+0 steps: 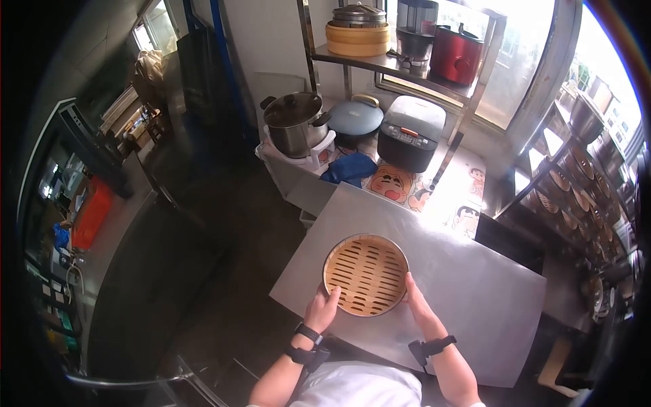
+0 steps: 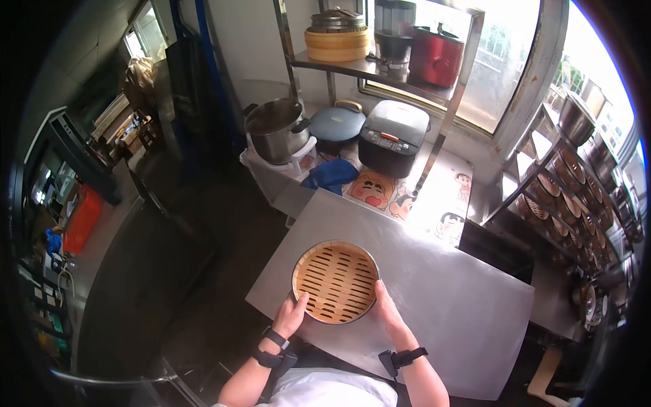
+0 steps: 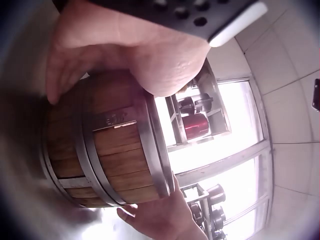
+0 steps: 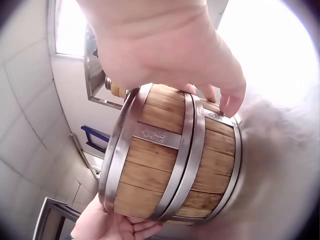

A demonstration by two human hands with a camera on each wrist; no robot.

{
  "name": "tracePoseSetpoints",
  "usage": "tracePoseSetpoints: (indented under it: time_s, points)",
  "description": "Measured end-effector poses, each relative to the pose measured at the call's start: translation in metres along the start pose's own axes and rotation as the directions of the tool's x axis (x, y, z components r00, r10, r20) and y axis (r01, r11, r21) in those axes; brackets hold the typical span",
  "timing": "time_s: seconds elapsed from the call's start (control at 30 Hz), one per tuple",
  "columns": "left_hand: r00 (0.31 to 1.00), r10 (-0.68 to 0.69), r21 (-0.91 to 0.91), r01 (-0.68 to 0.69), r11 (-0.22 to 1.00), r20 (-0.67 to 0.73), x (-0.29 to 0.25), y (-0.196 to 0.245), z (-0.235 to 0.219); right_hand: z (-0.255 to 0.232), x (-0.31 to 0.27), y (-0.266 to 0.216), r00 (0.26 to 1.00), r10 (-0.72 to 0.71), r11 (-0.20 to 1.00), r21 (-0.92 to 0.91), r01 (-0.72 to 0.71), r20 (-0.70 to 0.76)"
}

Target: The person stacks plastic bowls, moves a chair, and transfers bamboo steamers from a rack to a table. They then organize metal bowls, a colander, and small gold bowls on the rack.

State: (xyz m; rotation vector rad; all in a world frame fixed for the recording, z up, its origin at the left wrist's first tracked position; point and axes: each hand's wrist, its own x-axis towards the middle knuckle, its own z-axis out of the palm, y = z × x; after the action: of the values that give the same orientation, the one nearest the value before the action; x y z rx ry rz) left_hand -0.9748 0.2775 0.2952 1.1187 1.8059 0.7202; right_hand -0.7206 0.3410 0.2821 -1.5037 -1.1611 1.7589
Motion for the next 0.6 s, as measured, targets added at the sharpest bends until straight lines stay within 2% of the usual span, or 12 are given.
tracePoseSetpoints:
  time_s: [0.03,0.1,0.13,0.17,0.2,0.23,0.3,0.33,0.4,0.43,0.5,0.6]
  points:
    - [1.0,0.001,-0.002,-0.001,1.0,0.011,0.015,-0.011,-0.007,0.009,0.01,-0.011,1.0,0.004,1.0,0.0,-0.004,-0.01]
    - [0.968,0.25,-0.05,-0.252,0.967,-0.035,0.052,-0.054,-0.009,0.024,0.024,-0.027,0.999,0.035,0.998,0.058,-0.037,0.035]
    - [0.967,0.253,-0.055,-0.254,0.966,-0.022,0.068,-0.071,-0.009,0.031,0.033,-0.027,0.999,0.04,0.997,0.059,-0.041,0.021]
    - [0.99,0.129,-0.193,-0.115,0.974,0.059,0.084,-0.084,-0.007,0.035,0.046,-0.024,1.0,0.017,0.997,0.079,-0.019,0.026]
    - [0.988,0.015,-0.313,0.035,0.949,0.156,0.091,-0.079,-0.013,0.041,0.053,-0.025,1.0,-0.008,0.995,0.099,0.005,0.03]
    - [0.985,0.023,-0.313,0.032,0.949,0.169,0.096,-0.075,-0.019,0.046,0.055,-0.025,1.0,-0.008,0.995,0.101,0.007,0.014]
    - [0.969,-0.06,-0.436,0.163,0.885,0.241,0.091,-0.014,-0.044,0.055,0.051,-0.027,0.997,-0.07,0.979,0.188,0.073,-0.024]
    - [0.953,-0.091,-0.438,0.216,0.873,0.289,0.097,-0.007,-0.048,0.057,0.045,-0.025,0.997,-0.068,0.979,0.189,0.075,-0.043]
    - [0.932,-0.098,-0.441,0.256,0.86,0.349,0.121,0.001,-0.05,0.056,0.027,-0.022,0.987,0.078,0.964,0.264,-0.039,-0.138]
    - [0.916,-0.102,-0.45,0.285,0.846,0.389,0.132,0.005,-0.05,0.055,0.017,-0.013,0.985,0.076,0.963,0.267,-0.031,-0.158]
    - [0.913,-0.061,-0.452,0.258,0.854,0.404,0.152,0.015,-0.048,0.05,-0.01,0.008,0.973,0.038,0.962,0.271,0.026,-0.228]
    - [0.932,-0.084,-0.486,0.259,0.835,0.352,0.178,0.028,-0.042,0.045,-0.058,0.021,0.937,0.098,0.941,0.337,0.022,-0.335]
